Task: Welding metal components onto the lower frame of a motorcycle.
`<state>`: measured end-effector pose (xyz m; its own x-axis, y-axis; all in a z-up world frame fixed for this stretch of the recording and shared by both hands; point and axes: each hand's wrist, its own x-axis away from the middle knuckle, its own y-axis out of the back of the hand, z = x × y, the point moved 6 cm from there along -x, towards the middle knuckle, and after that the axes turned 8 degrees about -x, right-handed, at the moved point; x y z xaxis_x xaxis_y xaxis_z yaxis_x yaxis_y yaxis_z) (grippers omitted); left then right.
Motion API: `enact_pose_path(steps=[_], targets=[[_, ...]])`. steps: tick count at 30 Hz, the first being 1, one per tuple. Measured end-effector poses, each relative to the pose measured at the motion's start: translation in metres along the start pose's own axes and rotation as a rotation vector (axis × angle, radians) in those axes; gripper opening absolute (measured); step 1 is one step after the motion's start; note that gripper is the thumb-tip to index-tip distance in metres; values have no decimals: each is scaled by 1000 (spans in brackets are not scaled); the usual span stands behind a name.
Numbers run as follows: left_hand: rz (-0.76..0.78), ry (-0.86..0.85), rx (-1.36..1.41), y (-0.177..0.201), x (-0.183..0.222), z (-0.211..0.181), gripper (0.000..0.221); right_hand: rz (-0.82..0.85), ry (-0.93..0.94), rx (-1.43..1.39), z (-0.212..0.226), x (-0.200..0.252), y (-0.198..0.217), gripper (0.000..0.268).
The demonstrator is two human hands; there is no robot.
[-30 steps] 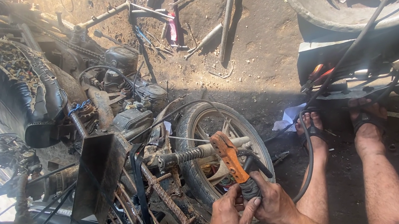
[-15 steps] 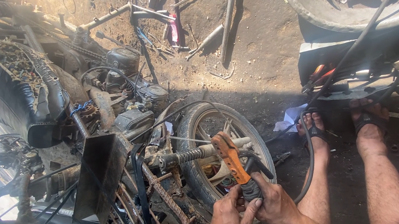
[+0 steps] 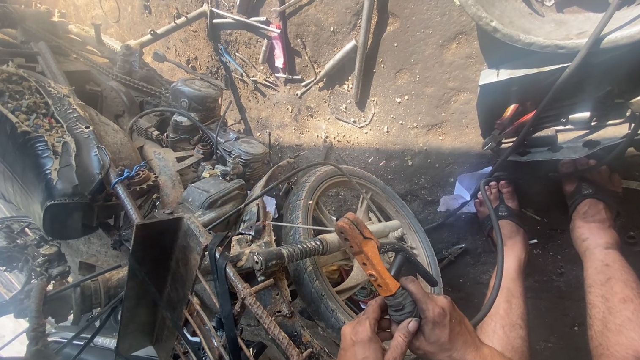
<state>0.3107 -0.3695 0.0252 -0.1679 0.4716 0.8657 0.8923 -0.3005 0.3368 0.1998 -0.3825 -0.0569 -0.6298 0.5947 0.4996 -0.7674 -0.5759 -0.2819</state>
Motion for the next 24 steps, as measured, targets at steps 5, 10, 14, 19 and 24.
enact_pose_path(steps=[5,10,14,19,24], targets=[[-2,34,-32,1,0,2,43,-2,51,-19,9,-2,1,49],[-21,-42,-17,2,0,-1,44,1,84,-25,9,-1,1,48],[-11,-30,-1,2,0,0,42,0,64,-7,8,-2,1,55],[-15,26,-1,5,1,2,39,-4,50,128,7,-3,2,64],[-33,-51,71,7,2,-3,36,19,73,238,-6,-1,0,69]])
